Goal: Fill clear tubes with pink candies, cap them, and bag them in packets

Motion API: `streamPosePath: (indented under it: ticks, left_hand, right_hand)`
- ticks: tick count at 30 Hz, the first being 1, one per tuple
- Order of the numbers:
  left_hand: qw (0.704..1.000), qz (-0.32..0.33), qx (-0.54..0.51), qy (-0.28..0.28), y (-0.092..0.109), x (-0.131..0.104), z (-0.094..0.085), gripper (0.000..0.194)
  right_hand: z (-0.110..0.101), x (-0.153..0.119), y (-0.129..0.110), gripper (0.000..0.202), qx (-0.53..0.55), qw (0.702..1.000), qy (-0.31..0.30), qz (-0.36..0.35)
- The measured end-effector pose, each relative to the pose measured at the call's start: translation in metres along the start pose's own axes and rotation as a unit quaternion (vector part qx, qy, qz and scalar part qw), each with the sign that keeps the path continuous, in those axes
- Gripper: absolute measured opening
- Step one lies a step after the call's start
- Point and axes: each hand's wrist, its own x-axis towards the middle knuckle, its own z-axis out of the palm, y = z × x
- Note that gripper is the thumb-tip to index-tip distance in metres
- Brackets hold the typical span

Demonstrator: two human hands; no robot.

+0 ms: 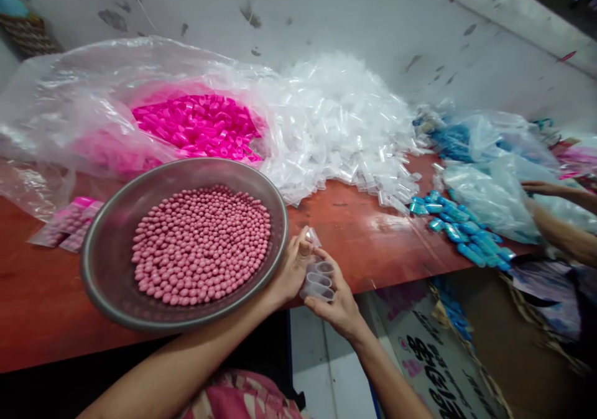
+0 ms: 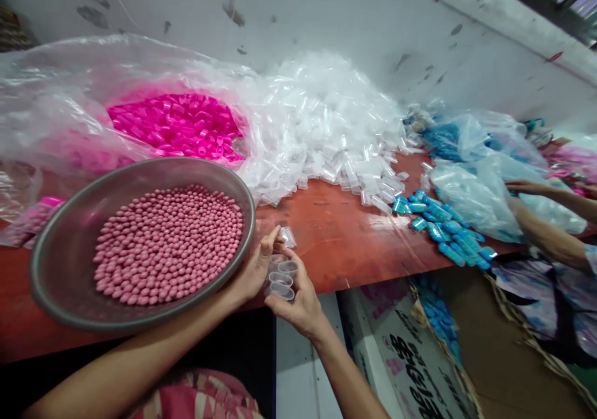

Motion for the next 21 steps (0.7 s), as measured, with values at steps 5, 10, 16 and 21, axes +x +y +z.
streamPosePath:
  ticks: [5, 10, 16, 21]
  left_hand:
    - [0.993, 0.024, 0.099, -0.068, -0.003, -0.012, -0.006, 0.065]
    - [0.982, 0.048, 0.143, -0.110, -0.011, -0.013, -0.012, 0.107]
    - [0.955, 0.108, 0.202, -0.188, -0.003, -0.007, -0.026, 0.102]
    - [0.958, 0.094, 0.239, -0.128, -0.008, -0.007, -0.017, 0.097]
  right_hand:
    - [-0.003, 0.012, 0.023, 0.071, -0.097, 0.993, 0.034, -0.066]
    - [-0.008, 0.009, 0.035, 0.085, -0.183, 0.979, -0.021, -0.087]
    - [-0.010, 0.008, 0.029, 0.095, -0.412, 0.899, -0.022, -0.148]
    - [-0.002, 0.012, 0.025, 0.099, -0.459, 0.869, -0.036, -0.184]
